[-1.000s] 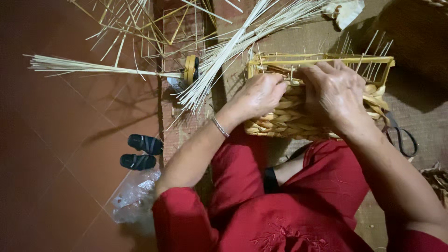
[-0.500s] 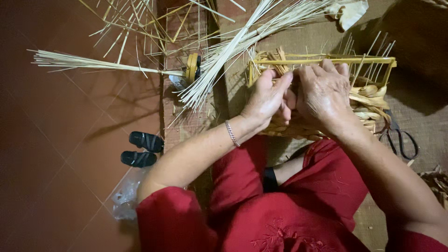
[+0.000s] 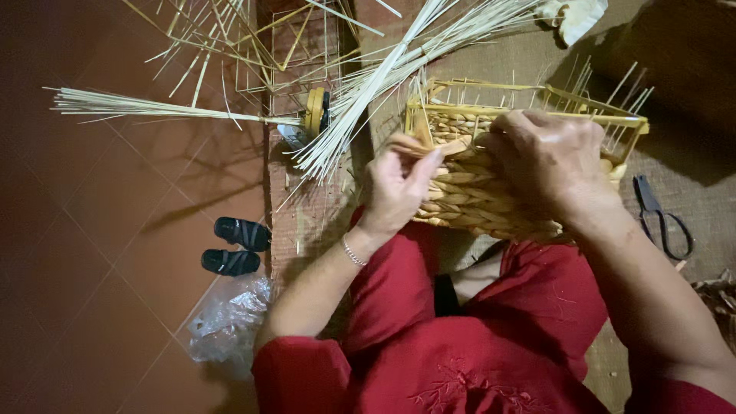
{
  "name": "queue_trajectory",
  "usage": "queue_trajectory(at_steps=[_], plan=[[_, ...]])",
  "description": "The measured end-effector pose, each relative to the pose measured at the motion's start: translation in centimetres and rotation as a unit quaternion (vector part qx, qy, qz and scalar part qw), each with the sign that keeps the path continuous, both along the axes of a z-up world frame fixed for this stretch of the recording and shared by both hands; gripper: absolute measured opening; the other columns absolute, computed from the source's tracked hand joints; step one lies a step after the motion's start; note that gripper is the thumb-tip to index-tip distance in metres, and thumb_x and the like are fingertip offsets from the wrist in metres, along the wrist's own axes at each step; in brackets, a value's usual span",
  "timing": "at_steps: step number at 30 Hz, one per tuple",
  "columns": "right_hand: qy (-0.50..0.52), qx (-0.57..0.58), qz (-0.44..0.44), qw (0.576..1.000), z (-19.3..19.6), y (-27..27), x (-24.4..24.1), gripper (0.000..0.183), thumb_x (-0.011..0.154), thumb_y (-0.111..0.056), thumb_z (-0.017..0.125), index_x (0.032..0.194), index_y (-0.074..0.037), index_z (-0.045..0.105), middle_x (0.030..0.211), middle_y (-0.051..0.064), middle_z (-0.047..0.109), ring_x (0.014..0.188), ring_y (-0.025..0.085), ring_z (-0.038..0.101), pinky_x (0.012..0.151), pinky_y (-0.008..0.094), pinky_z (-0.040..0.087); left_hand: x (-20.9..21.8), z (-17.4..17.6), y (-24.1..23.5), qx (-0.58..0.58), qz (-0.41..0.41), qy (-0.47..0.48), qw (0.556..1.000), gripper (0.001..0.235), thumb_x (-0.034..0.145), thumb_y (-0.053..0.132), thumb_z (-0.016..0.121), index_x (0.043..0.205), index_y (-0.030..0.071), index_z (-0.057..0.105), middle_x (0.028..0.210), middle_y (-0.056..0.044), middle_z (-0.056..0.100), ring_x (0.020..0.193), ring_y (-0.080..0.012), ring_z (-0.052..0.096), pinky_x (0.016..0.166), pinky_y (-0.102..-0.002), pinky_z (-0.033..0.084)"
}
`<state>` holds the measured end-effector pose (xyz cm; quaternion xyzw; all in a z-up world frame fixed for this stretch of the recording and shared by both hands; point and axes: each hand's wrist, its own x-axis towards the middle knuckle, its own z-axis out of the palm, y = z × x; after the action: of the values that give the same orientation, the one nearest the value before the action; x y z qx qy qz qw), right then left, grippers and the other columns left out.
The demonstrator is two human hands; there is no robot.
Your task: The person weaves a rectangular basket using dried palm leaves, interlacing strands through a pre-existing frame. They use scissors to trim excess material and tuck ends to secure the weave.
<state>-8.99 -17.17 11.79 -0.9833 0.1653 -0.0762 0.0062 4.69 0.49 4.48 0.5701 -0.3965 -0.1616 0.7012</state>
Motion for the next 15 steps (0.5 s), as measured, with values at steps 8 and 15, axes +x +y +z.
queue_trajectory(at_steps=[8, 15], plan=[[-0.104, 0.048, 0.064, 0.991, -0.3, -1.2, -0.7, 0.011, 0.101, -0.021, 0.074, 0.109, -0.014, 0.079, 0.098, 0.006, 0.077, 0.069, 0.018, 0.072, 0.061, 0.029, 0.061, 0.6, 1.8, 5.4, -0.083, 0.040, 0.159, 0.983, 0.012, 0.101, 0.006, 0.054, 0.106, 0.001, 0.063, 0.112, -0.012, 0.070, 0.096, -0.0192, 0.076, 0.086, -0.035, 0.068], [-0.219, 0.059, 0.142, 0.964, 3.0, -0.3, -2.8, 0.023, 0.091, -0.011, 0.074, 0.111, -0.001, 0.076, 0.095, 0.015, 0.075, 0.069, 0.022, 0.071, 0.062, 0.032, 0.061, 0.1, 0.3, 6.3, -0.070, 0.048, 0.152, 0.985, 0.023, 0.098, -0.008, 0.060, 0.113, 0.008, 0.057, 0.101, -0.011, 0.071, 0.092, -0.0181, 0.069, 0.091, -0.034, 0.056]])
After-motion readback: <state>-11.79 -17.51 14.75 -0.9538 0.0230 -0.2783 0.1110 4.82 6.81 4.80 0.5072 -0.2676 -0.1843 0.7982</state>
